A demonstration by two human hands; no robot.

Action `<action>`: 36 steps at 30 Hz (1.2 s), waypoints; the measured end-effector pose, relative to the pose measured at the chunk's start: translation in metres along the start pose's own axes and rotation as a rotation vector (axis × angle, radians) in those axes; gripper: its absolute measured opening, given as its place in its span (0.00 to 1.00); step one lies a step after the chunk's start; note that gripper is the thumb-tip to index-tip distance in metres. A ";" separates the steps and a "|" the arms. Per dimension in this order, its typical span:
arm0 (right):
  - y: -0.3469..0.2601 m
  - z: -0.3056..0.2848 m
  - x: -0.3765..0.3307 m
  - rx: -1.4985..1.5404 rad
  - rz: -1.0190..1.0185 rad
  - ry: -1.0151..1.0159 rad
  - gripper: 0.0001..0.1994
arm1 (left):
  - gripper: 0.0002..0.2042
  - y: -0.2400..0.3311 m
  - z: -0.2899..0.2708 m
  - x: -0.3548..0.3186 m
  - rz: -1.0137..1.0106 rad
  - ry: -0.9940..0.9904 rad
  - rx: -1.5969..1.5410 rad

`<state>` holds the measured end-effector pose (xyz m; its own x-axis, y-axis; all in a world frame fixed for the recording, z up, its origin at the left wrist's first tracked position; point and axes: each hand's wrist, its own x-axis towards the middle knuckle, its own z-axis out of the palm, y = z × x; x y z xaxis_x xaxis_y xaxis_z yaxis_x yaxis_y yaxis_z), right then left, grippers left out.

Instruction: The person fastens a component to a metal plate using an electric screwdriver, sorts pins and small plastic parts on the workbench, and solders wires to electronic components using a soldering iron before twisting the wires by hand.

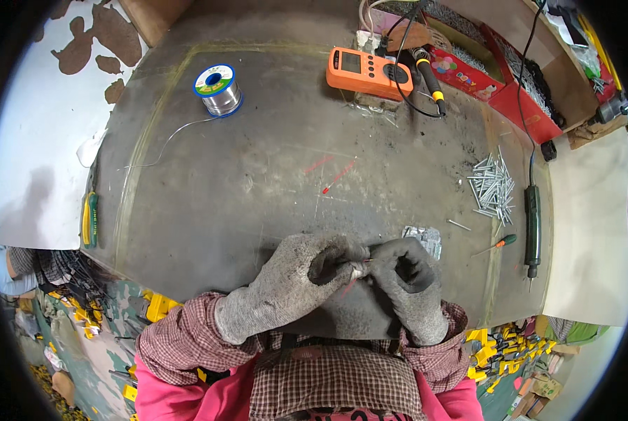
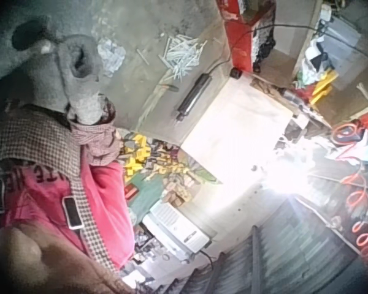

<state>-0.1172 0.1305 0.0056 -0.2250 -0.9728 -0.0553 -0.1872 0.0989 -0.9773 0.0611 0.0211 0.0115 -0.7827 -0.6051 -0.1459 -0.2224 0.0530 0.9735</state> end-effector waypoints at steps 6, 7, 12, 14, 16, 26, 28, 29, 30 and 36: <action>0.000 0.001 -0.003 0.256 0.134 0.036 0.08 | 0.08 -0.009 0.010 -0.004 0.115 0.106 -0.279; 0.000 0.001 -0.003 0.250 0.114 0.043 0.08 | 0.08 -0.008 0.011 -0.005 0.115 0.106 -0.281; -0.002 0.004 -0.007 0.304 0.118 0.055 0.10 | 0.08 0.003 0.008 -0.007 -0.083 0.043 -0.332; -0.001 0.002 -0.007 0.315 0.117 0.050 0.10 | 0.08 0.008 0.007 -0.007 -0.074 0.035 -0.322; -0.005 0.001 -0.005 0.245 0.122 0.025 0.10 | 0.08 0.009 0.008 -0.006 -0.066 0.026 -0.310; 0.003 -0.009 0.000 -0.066 0.064 0.031 0.08 | 0.09 -0.011 -0.017 0.005 0.042 0.271 0.393; 0.004 -0.009 0.003 -0.054 0.059 0.025 0.08 | 0.09 -0.019 -0.026 0.016 0.305 0.339 0.800; 0.005 -0.009 0.005 -0.042 0.057 0.015 0.09 | 0.09 -0.022 -0.028 0.017 0.304 0.345 0.805; 0.008 -0.008 0.007 -0.040 0.051 0.010 0.09 | 0.09 -0.022 -0.031 0.021 0.305 0.383 0.853; 0.021 -0.003 0.006 -0.122 0.040 -0.022 0.08 | 0.09 -0.018 -0.050 0.081 0.214 0.392 0.998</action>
<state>-0.1257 0.1269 -0.0149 -0.2138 -0.9718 -0.0993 -0.2936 0.1609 -0.9423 0.0307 -0.0682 -0.0093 -0.6611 -0.7081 0.2481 -0.6132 0.7005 0.3650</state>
